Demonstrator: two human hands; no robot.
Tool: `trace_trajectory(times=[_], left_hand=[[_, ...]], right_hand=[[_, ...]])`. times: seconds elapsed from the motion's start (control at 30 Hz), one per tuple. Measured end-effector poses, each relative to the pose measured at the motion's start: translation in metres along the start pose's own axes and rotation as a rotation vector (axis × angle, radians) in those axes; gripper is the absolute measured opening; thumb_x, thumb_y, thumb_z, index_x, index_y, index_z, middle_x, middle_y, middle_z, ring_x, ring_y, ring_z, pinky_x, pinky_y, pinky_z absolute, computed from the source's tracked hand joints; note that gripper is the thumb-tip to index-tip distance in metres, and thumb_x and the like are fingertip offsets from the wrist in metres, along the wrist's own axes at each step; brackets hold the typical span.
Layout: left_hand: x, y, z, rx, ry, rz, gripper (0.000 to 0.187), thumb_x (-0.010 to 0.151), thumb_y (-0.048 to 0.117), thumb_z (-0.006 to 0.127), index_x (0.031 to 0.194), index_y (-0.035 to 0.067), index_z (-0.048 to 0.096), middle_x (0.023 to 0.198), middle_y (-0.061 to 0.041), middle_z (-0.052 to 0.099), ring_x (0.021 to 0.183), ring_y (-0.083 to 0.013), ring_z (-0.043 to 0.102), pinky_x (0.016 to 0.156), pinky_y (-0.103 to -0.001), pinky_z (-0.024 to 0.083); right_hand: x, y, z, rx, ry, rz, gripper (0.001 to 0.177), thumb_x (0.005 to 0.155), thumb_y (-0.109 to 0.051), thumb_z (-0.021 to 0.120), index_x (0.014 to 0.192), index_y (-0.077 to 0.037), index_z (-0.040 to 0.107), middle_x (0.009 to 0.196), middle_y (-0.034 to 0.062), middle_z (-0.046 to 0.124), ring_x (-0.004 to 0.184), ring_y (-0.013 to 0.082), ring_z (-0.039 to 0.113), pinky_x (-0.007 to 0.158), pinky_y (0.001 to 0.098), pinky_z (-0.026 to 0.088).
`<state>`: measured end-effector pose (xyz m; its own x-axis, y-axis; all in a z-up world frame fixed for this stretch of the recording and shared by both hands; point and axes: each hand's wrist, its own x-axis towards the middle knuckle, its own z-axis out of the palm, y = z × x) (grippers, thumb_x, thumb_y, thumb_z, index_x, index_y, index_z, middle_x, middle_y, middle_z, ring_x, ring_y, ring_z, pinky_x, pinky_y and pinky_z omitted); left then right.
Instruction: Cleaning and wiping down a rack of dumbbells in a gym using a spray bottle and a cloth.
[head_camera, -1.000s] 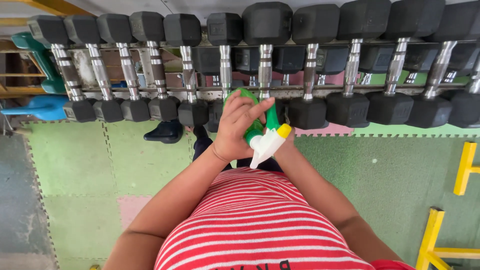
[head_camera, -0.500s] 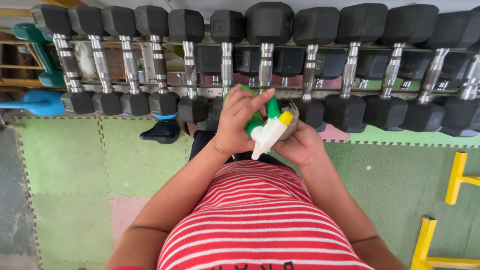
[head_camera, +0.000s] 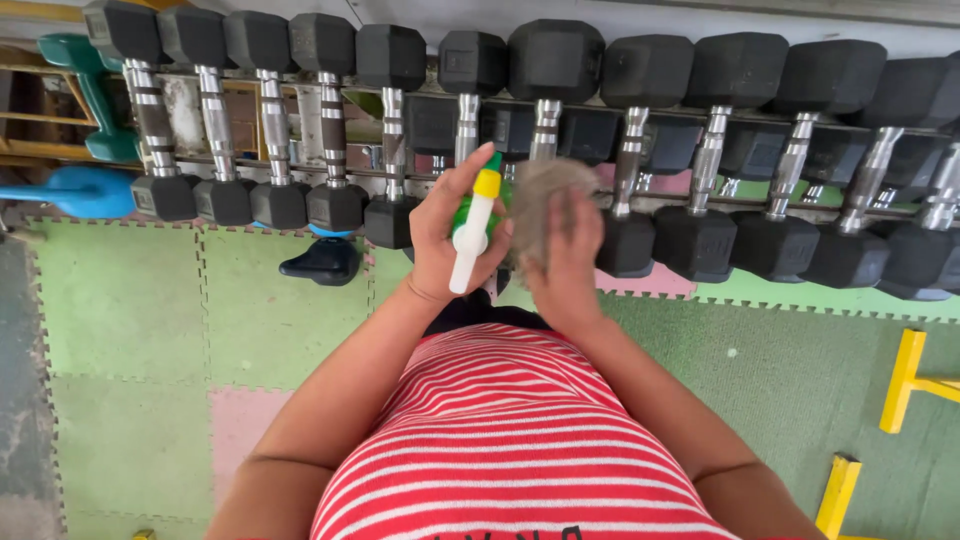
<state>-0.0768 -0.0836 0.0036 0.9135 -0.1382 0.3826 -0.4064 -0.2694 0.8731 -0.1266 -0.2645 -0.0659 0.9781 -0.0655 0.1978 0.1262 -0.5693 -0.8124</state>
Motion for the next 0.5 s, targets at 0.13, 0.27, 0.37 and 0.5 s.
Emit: trace_trajectory(times=[0.13, 0.27, 0.37, 0.5], left_hand=[[0.001, -0.002, -0.002, -0.02, 0.022, -0.039, 0.073, 0.088, 0.001, 0.077, 0.154, 0.01, 0.048, 0.1, -0.002, 0.067, 0.09, -0.0111, 0.065, 0.091, -0.024, 0.055], [0.002, -0.006, 0.001, -0.103, 0.047, -0.063, 0.074, 0.088, -0.001, 0.075, 0.156, 0.009, 0.047, 0.098, -0.002, 0.066, 0.086, -0.0112, 0.064, 0.088, -0.023, 0.054], [0.003, -0.003, 0.003, 0.005, 0.057, -0.017, 0.076, 0.086, -0.001, 0.076, 0.155, 0.009, 0.048, 0.098, -0.002, 0.067, 0.088, -0.0127, 0.065, 0.091, -0.025, 0.054], [0.009, -0.002, 0.006, 0.042, 0.067, -0.01, 0.076, 0.083, 0.0, 0.077, 0.153, 0.009, 0.049, 0.094, -0.001, 0.067, 0.09, -0.0155, 0.062, 0.09, -0.026, 0.054]], right_hand=[[-0.001, 0.026, 0.015, -0.18, -0.131, -0.269, 0.071, 0.076, -0.012, 0.076, 0.14, 0.0, 0.049, 0.142, 0.0245, 0.045, 0.135, 0.0464, 0.042, 0.115, 0.0518, 0.037], [0.016, 0.054, 0.023, -0.022, -0.107, -0.023, 0.057, 0.089, -0.008, 0.069, 0.142, 0.0, 0.049, 0.143, 0.0216, 0.049, 0.136, 0.0399, 0.049, 0.118, 0.0459, 0.042], [0.042, 0.044, 0.025, 0.159, 0.017, 0.133, 0.047, 0.101, -0.011, 0.067, 0.144, -0.002, 0.051, 0.142, 0.0182, 0.053, 0.134, 0.0375, 0.057, 0.119, 0.0418, 0.046], [0.07, 0.05, 0.052, 0.001, -0.023, -0.064, 0.09, 0.091, -0.004, 0.075, 0.161, 0.003, 0.018, 0.154, 0.0302, 0.03, 0.14, 0.0494, 0.043, 0.119, 0.0466, 0.038]])
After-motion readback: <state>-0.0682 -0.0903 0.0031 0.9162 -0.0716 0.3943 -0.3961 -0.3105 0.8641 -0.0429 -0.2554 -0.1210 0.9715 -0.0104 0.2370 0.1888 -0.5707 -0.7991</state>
